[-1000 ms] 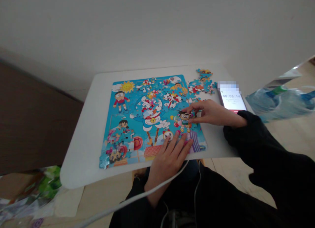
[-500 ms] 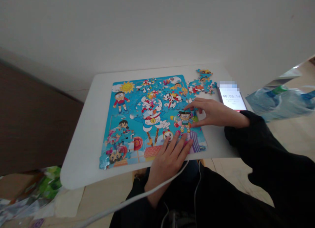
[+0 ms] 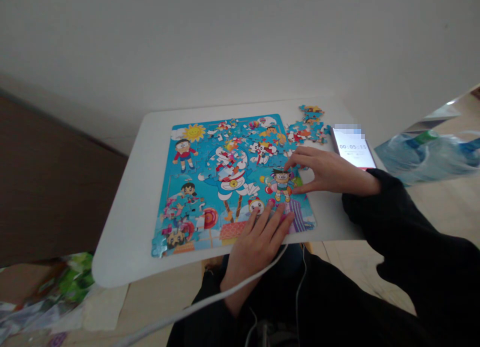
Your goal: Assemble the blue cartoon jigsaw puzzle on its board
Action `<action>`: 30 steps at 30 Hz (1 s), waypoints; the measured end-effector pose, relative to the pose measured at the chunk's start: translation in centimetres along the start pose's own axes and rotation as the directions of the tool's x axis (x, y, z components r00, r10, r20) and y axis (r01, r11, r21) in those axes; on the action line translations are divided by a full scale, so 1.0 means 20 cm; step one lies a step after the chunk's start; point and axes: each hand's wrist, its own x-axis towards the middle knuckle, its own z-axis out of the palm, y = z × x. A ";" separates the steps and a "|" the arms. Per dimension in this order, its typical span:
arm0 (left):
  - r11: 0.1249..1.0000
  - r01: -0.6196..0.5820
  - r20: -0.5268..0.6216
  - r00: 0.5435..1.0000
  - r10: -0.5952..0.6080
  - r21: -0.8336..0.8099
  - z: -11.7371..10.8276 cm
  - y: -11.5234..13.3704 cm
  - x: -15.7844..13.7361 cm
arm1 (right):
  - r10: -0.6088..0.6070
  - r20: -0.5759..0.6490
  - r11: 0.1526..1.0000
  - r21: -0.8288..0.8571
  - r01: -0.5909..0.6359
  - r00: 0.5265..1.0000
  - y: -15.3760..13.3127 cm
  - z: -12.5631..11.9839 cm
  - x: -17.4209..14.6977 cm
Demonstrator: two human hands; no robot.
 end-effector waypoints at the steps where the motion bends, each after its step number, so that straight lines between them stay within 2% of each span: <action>1: 1.000 0.000 0.001 1.000 0.000 -0.002 0.00 0.00 0.00 | -0.005 0.001 1.000 -0.006 0.005 1.000 0.00 0.00 0.00; 12: 1.000 -0.006 0.026 1.000 0.006 -0.003 0.00 0.00 0.00 | 0.008 0.077 0.995 -0.096 -0.001 0.997 0.00 0.00 -0.01; 20: 1.000 -0.004 0.030 1.000 0.004 -0.004 0.00 0.00 0.00 | -0.091 0.134 0.994 -0.046 0.098 0.987 -0.05 0.01 -0.02; 26: 1.000 0.005 0.034 0.999 -0.005 -0.003 0.00 0.00 0.00 | -0.091 0.054 0.992 -0.080 0.095 0.994 -0.05 0.03 -0.04; 30: 1.000 0.007 0.017 1.000 -0.007 -0.006 0.00 0.00 0.00 | -0.077 0.072 0.993 -0.080 0.083 0.994 -0.06 0.04 -0.04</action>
